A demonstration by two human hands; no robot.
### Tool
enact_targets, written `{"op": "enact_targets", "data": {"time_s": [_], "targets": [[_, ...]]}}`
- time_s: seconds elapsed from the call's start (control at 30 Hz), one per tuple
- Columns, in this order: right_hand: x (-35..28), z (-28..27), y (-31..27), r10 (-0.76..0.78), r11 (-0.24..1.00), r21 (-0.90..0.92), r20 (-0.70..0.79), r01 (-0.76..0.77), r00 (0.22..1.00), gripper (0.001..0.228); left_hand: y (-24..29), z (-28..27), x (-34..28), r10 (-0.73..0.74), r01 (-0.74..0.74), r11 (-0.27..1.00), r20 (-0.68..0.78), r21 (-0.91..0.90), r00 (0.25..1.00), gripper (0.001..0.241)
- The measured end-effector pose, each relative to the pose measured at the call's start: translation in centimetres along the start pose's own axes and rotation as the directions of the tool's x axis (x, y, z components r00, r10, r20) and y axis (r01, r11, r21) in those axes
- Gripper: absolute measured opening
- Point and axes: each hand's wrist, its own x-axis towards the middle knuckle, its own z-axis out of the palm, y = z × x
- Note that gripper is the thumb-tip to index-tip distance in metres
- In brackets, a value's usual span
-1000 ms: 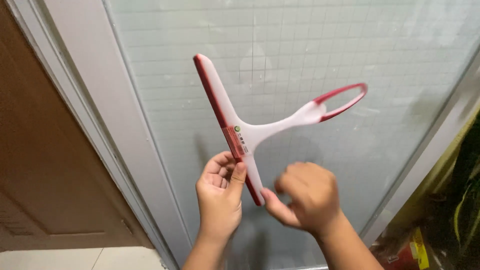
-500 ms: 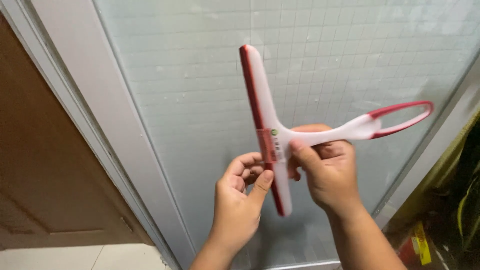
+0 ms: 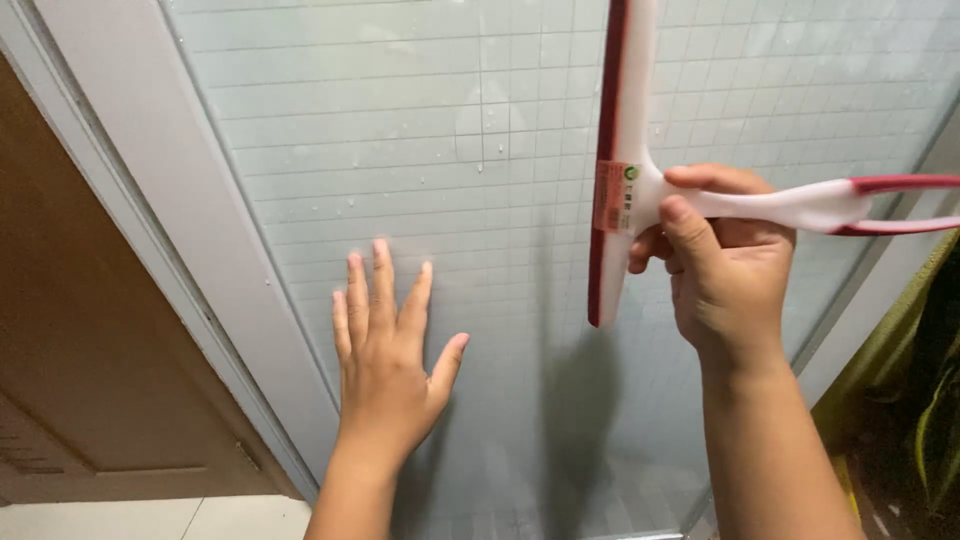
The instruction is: Using a squeegee to apply a frosted vinyl wrap to a glass door, smoothing out bubbles and liquid.
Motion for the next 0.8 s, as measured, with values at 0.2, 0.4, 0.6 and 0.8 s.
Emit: {"op": "enact_targets", "data": {"time_s": [0.2, 0.4, 0.6, 0.8], "targets": [[0.1, 1.0, 0.4, 0.02, 0.999, -0.026, 0.043, -0.019, 0.999, 0.018, 0.3, 0.6, 0.0, -0.019, 0.019, 0.999, -0.007, 0.038, 1.0, 0.077], [0.3, 2.1, 0.6, 0.03, 0.999, -0.032, 0.05, -0.028, 0.998, 0.016, -0.1, 0.8, -0.1, 0.0, 0.001, 0.999, -0.012, 0.048, 1.0, 0.079], [0.4, 2.8, 1.1, 0.046, 0.999, -0.02, 0.014, -0.046, 0.999, 0.015, -0.2, 0.3, -0.1, -0.001, 0.0, 0.999, 0.013, 0.034, 1.0, 0.08], [0.2, 3.6, 1.8, 0.058, 0.997, 0.042, -0.017, -0.057, 0.998, 0.014, -0.1, 0.2, -0.1, -0.007, 0.007, 1.0, 0.026, -0.008, 1.0, 0.078]]}}
